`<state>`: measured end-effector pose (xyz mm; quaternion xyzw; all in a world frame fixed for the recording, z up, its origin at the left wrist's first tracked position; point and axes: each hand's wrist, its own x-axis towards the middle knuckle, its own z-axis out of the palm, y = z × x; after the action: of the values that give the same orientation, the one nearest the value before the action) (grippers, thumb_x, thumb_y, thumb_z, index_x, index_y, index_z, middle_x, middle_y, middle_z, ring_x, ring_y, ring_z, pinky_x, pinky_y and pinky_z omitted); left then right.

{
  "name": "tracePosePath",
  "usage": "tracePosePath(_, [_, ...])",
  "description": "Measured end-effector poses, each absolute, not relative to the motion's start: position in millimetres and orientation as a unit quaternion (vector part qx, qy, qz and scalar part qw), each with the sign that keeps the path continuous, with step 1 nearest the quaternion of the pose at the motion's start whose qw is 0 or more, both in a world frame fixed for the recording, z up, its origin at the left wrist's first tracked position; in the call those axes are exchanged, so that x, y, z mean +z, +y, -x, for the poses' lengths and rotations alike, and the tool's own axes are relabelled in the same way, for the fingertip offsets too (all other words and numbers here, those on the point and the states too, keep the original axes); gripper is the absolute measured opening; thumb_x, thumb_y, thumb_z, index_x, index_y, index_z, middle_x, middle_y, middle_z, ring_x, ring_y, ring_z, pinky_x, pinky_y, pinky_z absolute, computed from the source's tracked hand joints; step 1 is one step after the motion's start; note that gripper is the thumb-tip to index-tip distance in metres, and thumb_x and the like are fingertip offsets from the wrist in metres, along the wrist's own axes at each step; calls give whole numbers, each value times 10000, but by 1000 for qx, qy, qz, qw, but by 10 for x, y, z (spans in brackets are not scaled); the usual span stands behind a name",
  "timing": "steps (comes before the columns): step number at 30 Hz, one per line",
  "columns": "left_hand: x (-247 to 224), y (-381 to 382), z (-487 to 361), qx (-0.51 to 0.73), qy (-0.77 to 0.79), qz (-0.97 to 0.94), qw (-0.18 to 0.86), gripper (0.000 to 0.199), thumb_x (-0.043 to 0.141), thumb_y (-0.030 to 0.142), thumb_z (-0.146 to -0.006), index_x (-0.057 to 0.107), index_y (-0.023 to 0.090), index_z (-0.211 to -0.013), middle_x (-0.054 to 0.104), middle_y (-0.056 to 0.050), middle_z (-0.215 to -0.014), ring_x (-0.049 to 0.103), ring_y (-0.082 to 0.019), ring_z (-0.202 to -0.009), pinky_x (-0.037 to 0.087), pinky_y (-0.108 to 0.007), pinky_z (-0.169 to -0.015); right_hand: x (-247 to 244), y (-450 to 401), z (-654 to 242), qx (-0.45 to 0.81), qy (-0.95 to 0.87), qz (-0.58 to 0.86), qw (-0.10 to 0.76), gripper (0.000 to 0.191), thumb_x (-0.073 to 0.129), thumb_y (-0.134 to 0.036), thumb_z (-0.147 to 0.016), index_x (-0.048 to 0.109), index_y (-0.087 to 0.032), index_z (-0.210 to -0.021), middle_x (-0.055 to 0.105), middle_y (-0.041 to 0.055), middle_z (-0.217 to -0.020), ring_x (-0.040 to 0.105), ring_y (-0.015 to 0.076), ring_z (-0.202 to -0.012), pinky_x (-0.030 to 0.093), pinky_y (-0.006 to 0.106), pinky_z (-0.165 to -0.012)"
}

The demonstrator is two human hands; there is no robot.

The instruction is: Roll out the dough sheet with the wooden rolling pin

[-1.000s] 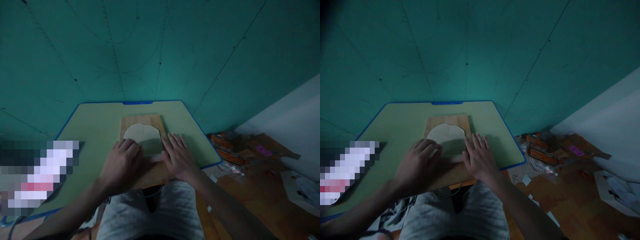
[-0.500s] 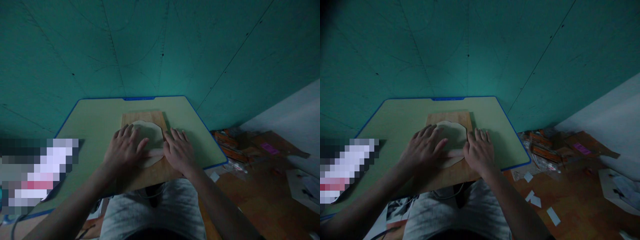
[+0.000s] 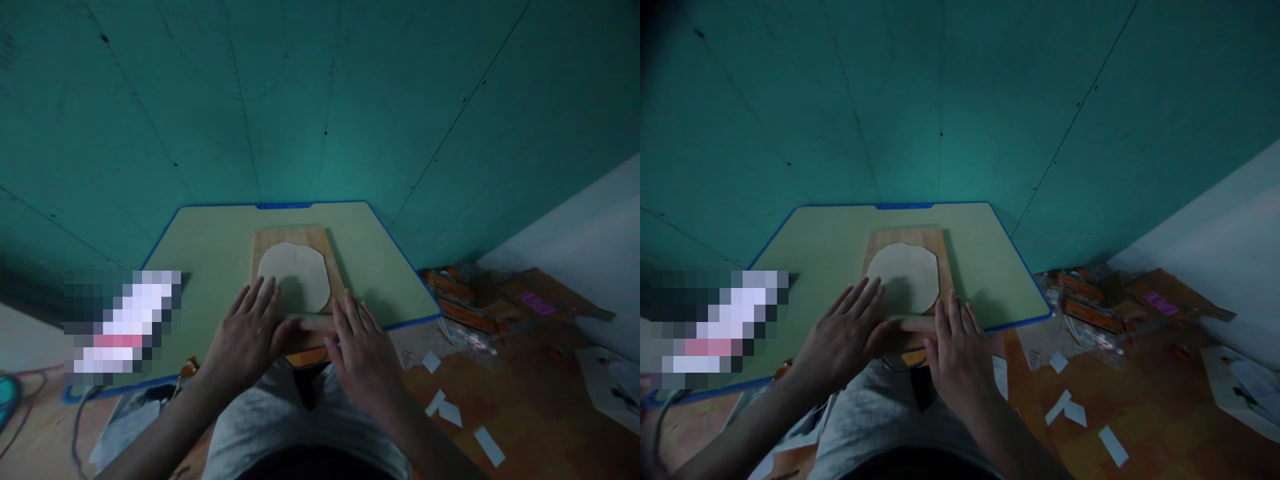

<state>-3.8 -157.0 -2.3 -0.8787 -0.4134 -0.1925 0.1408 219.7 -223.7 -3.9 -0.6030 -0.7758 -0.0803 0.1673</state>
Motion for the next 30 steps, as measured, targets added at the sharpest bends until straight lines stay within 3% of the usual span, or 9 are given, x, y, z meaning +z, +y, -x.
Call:
tracePosePath(3, [-36,-1662,102,-201,-392,886,145,614,375,490,-1016,476,36,-1417,550,-255,-1446,501,-375,-1375,496,-524,-1046,-27,-2238,-2246,-69,-795,577,172,547,437,-341,-1008,491,-32,-1455,438,232,-1546,436,319,-1426,365,505,-1175])
tracePosePath(8, [-33,-1525,152,-219,-365,897,120,467,392,403,-1029,561,90,-1332,597,-226,-1404,536,-339,-1350,500,-507,-1058,58,-1818,-2282,-34,-792,584,176,524,414,-344,-1023,514,-58,-1450,439,236,-1546,396,327,-1454,310,513,-1196])
tracePosePath(14, [-15,-1103,192,-213,-495,842,-18,591,310,534,-1019,535,139,-1397,507,-197,-1508,413,-354,-1446,435,-569,-1116,166,-949,-2103,-19,-769,616,169,453,395,-331,-1035,564,-114,-1396,485,201,-1519,400,295,-1445,242,491,-1209])
tracePosePath(21, [55,-750,274,-246,-578,772,-96,650,264,606,-993,615,133,-1269,551,-205,-1452,433,-348,-1432,410,-564,-1134,279,-138,-1810,4,-781,610,133,352,370,-275,-1020,682,-158,-1132,653,158,-1208,562,266,-1172,382,442,-1066])
tracePosePath(26, [26,-936,227,-242,-569,776,-126,558,297,536,-1016,595,158,-1298,546,-168,-1463,479,-308,-1403,467,-503,-1110,229,-369,-1936,43,-793,600,99,429,371,-380,-1040,607,-176,-1334,536,155,-1470,437,287,-1396,264,492,-1182])
tracePosePath(30, [-35,-1296,101,-227,-506,832,-20,561,368,519,-1016,468,155,-1431,498,-185,-1515,386,-332,-1465,429,-547,-1137,231,-861,-2162,57,-813,573,83,509,350,-407,-1052,513,-144,-1457,426,161,-1577,313,285,-1499,164,516,-1241])
